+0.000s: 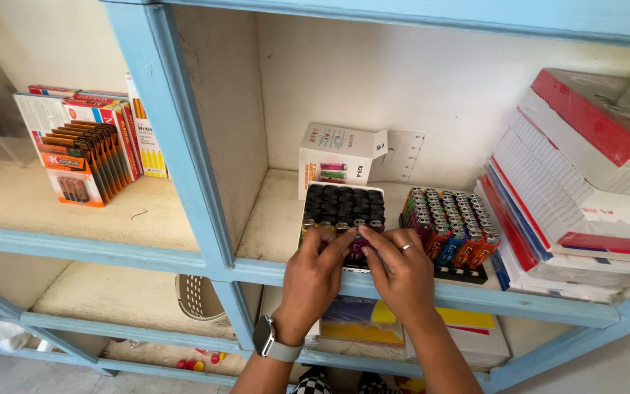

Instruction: Organizing and arranging cigarette lighters into a display tray on a store shelf.

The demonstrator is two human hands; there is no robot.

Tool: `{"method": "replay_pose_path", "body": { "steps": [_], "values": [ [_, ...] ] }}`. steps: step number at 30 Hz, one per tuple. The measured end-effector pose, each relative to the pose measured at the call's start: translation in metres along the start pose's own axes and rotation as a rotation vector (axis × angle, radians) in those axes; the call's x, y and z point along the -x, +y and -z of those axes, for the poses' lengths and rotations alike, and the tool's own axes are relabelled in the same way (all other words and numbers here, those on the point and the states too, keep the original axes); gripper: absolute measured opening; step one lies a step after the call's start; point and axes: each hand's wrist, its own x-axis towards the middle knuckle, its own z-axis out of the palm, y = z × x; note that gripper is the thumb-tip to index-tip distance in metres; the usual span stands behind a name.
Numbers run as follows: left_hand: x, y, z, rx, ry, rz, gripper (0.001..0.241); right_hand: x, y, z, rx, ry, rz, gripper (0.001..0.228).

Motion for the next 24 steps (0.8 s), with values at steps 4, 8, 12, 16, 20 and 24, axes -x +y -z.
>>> {"method": "replay_pose_path", "body": {
  "steps": [4, 8, 12, 16, 20, 24],
  "values": [
    [0.0008, -0.0004, -0.0003, -0.021, -0.014, -0.002, 0.04, -0.0006, -0.0002, -0.001, 0.025, -0.008, -0.009, 0.035],
    [0.0013, -0.002, -0.0016, -0.024, -0.012, -0.02, 0.039, -0.0007, -0.0004, -0.0015, 0.052, -0.02, 0.002, 0.038],
    [0.0025, -0.003, -0.0031, -0.025, -0.01, -0.023, 0.04, -0.0007, -0.0005, -0.0016, 0.045, -0.016, -0.004, 0.039],
    [0.0027, -0.0019, -0.0024, -0.025, 0.002, -0.037, 0.04, -0.0006, -0.0002, -0.0022, 0.055, -0.022, -0.012, 0.039],
    [0.002, 0.0001, -0.0006, -0.03, 0.011, -0.049, 0.04, -0.0011, -0.0023, -0.0009, 0.053, -0.028, -0.021, 0.041],
    [0.0024, 0.0007, -0.0011, -0.015, 0.019, -0.036, 0.038, 0.003, 0.0026, -0.0028, -0.035, 0.04, -0.022, 0.049]
  ]
}}
